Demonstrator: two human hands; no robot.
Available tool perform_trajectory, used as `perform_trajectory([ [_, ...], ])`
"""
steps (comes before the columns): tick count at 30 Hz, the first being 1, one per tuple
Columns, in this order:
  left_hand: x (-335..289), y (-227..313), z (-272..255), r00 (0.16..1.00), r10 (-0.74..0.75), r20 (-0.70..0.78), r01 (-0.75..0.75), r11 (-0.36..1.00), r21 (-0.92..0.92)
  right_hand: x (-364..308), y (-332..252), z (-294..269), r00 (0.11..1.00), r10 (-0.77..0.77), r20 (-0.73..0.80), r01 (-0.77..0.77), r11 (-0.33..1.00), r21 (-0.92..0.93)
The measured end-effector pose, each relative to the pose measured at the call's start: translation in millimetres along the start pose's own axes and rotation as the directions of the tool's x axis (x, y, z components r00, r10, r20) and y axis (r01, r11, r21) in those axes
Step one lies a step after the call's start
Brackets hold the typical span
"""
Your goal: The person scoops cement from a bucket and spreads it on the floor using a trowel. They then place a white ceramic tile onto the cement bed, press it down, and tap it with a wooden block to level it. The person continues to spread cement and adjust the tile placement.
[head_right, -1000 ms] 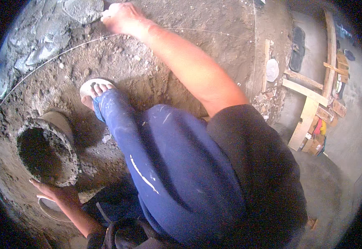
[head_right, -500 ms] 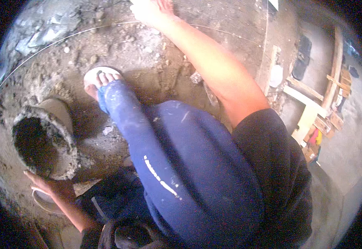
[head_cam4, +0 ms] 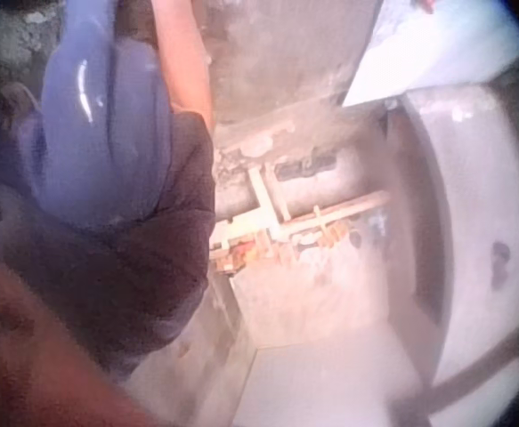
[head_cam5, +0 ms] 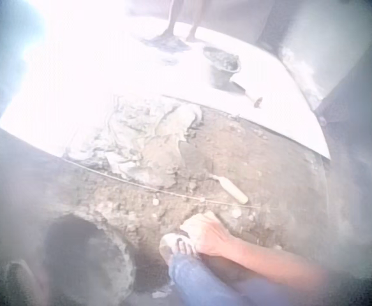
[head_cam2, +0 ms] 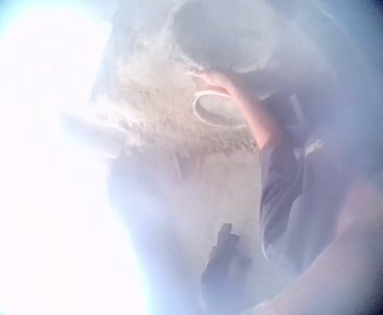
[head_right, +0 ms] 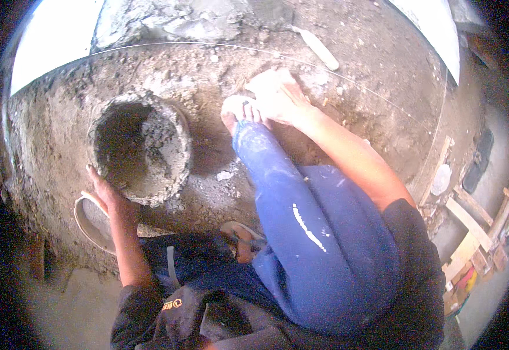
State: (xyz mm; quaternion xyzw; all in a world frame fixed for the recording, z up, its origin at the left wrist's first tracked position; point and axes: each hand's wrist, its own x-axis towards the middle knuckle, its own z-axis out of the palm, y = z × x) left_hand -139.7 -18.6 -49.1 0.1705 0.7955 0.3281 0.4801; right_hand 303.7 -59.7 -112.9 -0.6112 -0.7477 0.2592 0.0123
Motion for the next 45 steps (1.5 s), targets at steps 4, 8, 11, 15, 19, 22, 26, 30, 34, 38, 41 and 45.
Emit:
perform_trajectory([
  [4, 7, -5, 2, 0.998, 0.034, 0.06, -0.022, 0.981, -0.193, 19, 31, -19, 0.893, 0.035, -0.448, -0.099, 0.988, -0.121],
  [8, 11, -7, 5, 0.998, -0.019, 0.056, 0.03, 0.976, -0.217, 28, 64, -30, 0.936, 0.084, -0.342, -0.133, 0.984, -0.121],
  [11, 27, -17, -6, 0.999, 0.029, 0.02, -0.025, 0.982, -0.187, 27, 67, -28, 0.97, 0.221, -0.101, -0.213, 0.973, 0.083],
  [15, 44, -30, -16, 0.999, 0.043, -0.012, -0.044, 0.982, -0.184, 25, 69, -32, 0.755, 0.23, -0.614, -0.287, 0.958, 0.006],
  [19, 48, -31, -14, 0.998, 0.065, -0.019, -0.067, 0.981, -0.182, 26, 104, -43, 0.762, 0.423, -0.491, -0.573, 0.793, -0.205],
  [22, 42, -26, -9, 0.991, 0.093, -0.093, -0.1, 0.992, -0.073, 23, 126, -61, 0.882, 0.429, -0.194, -0.47, 0.83, -0.3],
  [26, 49, -36, -19, 0.992, 0.107, -0.061, -0.112, 0.99, -0.091, 21, 137, -73, 0.932, -0.131, -0.338, 0.009, 0.94, -0.342],
  [30, 30, -15, -5, 0.985, 0.124, -0.122, -0.119, 0.992, 0.049, 44, 93, -104, 0.984, -0.088, -0.152, 0.007, 0.882, -0.471],
  [34, 35, -24, -10, 0.955, 0.258, -0.144, -0.242, 0.962, 0.123, 78, 117, -122, 0.928, 0.273, -0.254, -0.362, 0.826, -0.433],
  [38, 39, -23, -6, 0.972, 0.195, -0.133, -0.172, 0.971, 0.166, 102, 138, -151, 0.846, 0.44, -0.3, -0.527, 0.776, -0.348],
  [41, 38, -24, -2, 0.96, 0.239, -0.148, -0.226, 0.969, 0.096, 122, 109, -152, 0.866, 0.393, -0.31, -0.478, 0.833, -0.279],
  [45, 34, -19, -5, 0.962, 0.225, -0.154, -0.202, 0.968, 0.152, 178, 85, -158, 0.886, 0.375, -0.273, -0.451, 0.835, -0.314],
])
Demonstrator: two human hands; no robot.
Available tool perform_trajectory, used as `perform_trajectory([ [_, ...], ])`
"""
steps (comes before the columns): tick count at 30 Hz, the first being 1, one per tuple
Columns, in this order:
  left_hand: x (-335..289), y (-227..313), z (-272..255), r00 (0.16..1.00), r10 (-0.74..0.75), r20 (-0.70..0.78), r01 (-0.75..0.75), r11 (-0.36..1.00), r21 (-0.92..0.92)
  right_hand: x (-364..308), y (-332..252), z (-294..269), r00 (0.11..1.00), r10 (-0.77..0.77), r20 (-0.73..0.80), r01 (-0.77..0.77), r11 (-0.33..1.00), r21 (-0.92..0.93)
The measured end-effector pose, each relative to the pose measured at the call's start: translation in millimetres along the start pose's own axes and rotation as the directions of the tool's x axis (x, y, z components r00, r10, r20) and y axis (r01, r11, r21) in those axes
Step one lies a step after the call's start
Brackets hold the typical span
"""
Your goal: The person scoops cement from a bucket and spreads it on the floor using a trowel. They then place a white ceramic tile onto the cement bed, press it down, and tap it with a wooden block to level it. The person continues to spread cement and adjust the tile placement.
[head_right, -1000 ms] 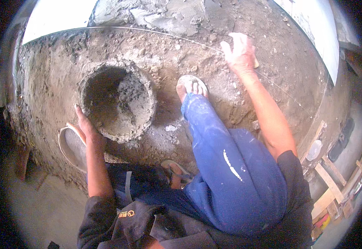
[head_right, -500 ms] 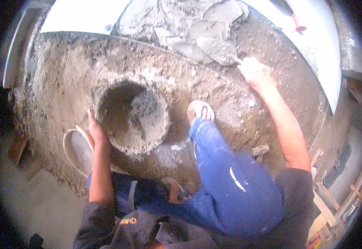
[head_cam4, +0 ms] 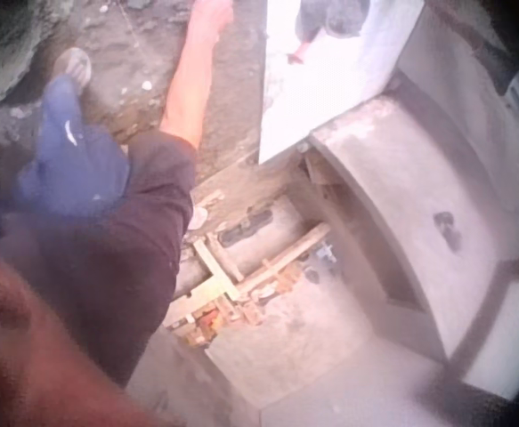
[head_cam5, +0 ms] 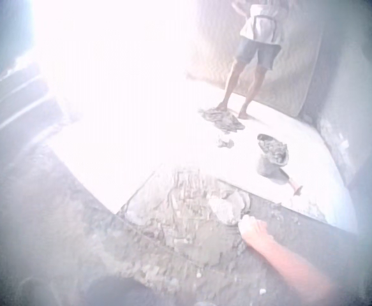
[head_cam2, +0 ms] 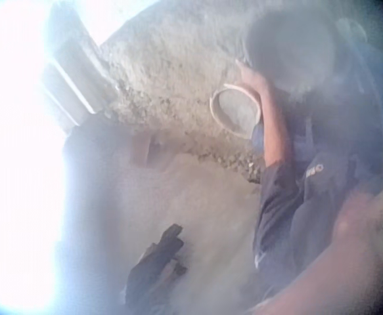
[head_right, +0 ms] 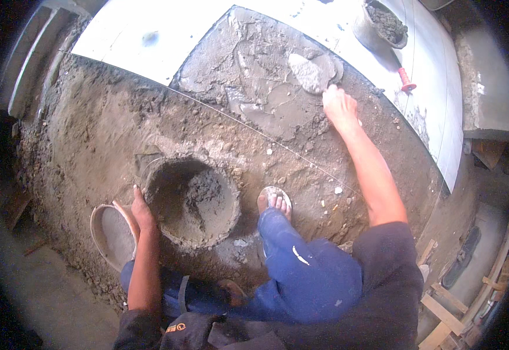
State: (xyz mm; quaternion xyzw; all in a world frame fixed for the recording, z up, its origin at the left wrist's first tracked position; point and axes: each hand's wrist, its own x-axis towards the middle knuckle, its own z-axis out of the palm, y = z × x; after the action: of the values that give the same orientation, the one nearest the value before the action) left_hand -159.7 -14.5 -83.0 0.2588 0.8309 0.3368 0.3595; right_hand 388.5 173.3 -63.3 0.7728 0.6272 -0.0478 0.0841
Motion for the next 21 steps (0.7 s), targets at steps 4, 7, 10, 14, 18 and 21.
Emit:
perform_trajectory([
  [4, -10, 13, 3, 0.998, -0.056, 0.01, 0.056, 0.996, -0.068, 49, 11, 2, 0.991, 0.126, 0.051, -0.127, 0.992, 0.019],
  [7, -6, 8, 1, 0.999, -0.043, 0.01, 0.043, 0.998, -0.048, 61, 20, 0, 0.97, 0.226, 0.085, -0.227, 0.974, 0.002],
  [10, -5, 4, -3, 1.0, -0.023, 0.021, 0.024, 0.997, -0.079, 65, 23, -3, 0.967, 0.227, 0.117, -0.229, 0.973, 0.008],
  [14, -11, 20, 5, 0.999, -0.035, 0.023, 0.037, 0.996, -0.082, 82, 43, -12, 0.97, 0.204, 0.133, -0.2, 0.979, -0.039],
  [18, -7, 11, -5, 1.0, 0.012, 0.019, -0.01, 0.996, -0.093, 55, 29, -32, 0.872, 0.249, 0.42, -0.405, 0.851, 0.335],
  [21, -8, 11, 3, 0.999, 0.026, 0.039, -0.02, 0.991, -0.133, 18, 75, -3, 0.899, 0.355, 0.256, -0.435, 0.791, 0.43],
])
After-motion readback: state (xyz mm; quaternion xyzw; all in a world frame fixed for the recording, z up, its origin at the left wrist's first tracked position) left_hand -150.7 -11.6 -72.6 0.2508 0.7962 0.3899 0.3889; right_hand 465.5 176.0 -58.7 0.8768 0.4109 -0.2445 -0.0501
